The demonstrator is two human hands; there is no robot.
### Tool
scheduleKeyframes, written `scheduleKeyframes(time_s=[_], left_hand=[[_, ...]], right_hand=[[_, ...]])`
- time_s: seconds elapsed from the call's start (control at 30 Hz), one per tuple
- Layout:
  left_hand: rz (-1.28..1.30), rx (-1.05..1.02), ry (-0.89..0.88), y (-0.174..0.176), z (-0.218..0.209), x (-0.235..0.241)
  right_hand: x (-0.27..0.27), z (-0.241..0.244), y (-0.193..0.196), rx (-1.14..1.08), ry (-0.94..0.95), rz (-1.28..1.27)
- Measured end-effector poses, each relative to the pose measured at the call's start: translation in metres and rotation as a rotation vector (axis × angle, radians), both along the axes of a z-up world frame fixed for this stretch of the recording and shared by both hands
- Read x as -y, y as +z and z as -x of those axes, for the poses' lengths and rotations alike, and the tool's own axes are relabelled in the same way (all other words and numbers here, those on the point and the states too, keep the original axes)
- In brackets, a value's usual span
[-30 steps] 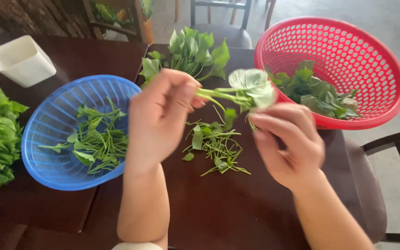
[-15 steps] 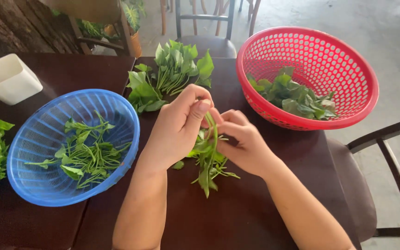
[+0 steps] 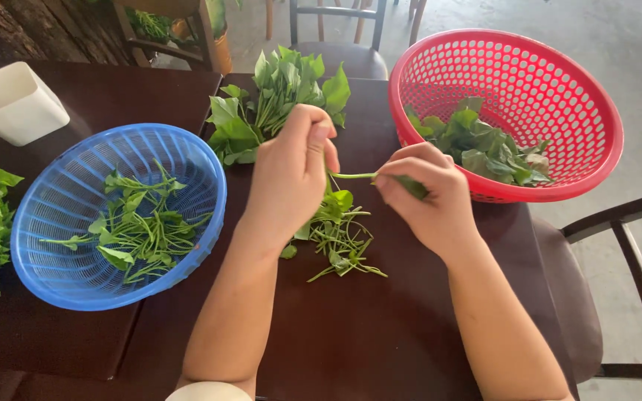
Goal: Manually picking leaves off stems of green vegetables and sorting them into baskets.
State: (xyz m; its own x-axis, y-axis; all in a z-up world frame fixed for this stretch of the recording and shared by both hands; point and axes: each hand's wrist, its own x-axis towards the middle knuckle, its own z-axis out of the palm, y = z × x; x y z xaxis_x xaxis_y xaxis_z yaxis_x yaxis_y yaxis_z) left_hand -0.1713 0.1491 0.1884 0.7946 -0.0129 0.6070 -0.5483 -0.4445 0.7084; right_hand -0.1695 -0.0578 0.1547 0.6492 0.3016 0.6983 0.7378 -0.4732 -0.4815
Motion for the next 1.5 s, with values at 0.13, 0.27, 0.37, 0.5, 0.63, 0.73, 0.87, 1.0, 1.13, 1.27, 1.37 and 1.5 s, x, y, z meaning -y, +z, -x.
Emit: scheduleKeyframes(time_s=[0.13,0.27,0.37,0.5,0.63,0.73,0.87,1.0,1.13,1.27,1.37,1.5], left_hand=[[0.110,0.048,-0.110,-0.003,0.003,0.015],[0.350,0.043,-0.154,-0.019,0.003,0.033],[0.434,0.099,-0.230,-0.029,-0.001,0.043],[0.434,0.144,-0.272,-0.031,0.007,0.048],[0.534,0.164,-0.330,-0.041,0.007,0.058],[0.709,0.134,-0.429,-0.049,-0.001,0.066],[0.930,0.085,-0.519,-0.060,-0.007,0.071],[0.930,0.199,-0.415,-0.068,0.003,0.081],[0.689,0.437,-0.447,-0.066,0.013,0.075],[0.305,0.707,-0.485,-0.043,0.036,0.049],[0.305,0.665,-0.445,-0.018,0.090,0.016],[0.494,0.530,-0.226,-0.033,0.053,0.013]], right_hand=[[0.001,-0.001,-0.012,-0.274,0.089,-0.565],[-0.002,0.002,-0.014,-0.410,0.321,-1.094],[0.002,0.000,-0.014,-0.420,0.346,-1.217],[0.008,-0.005,-0.020,-0.262,0.346,-1.136],[0.007,0.003,-0.004,-0.387,0.339,-1.290],[0.013,0.005,-0.007,-0.574,0.310,-1.416],[0.020,-0.003,-0.024,-0.688,0.388,-1.492],[-0.001,0.005,0.002,-0.684,0.291,-1.363],[0.002,0.002,-0.009,-0.427,0.306,-1.285],[0.012,0.007,0.004,0.513,-0.403,-0.202],[0.090,-0.040,-0.025,0.419,-0.493,-0.214],[0.082,-0.012,-0.012,-0.054,-0.389,-0.587]])
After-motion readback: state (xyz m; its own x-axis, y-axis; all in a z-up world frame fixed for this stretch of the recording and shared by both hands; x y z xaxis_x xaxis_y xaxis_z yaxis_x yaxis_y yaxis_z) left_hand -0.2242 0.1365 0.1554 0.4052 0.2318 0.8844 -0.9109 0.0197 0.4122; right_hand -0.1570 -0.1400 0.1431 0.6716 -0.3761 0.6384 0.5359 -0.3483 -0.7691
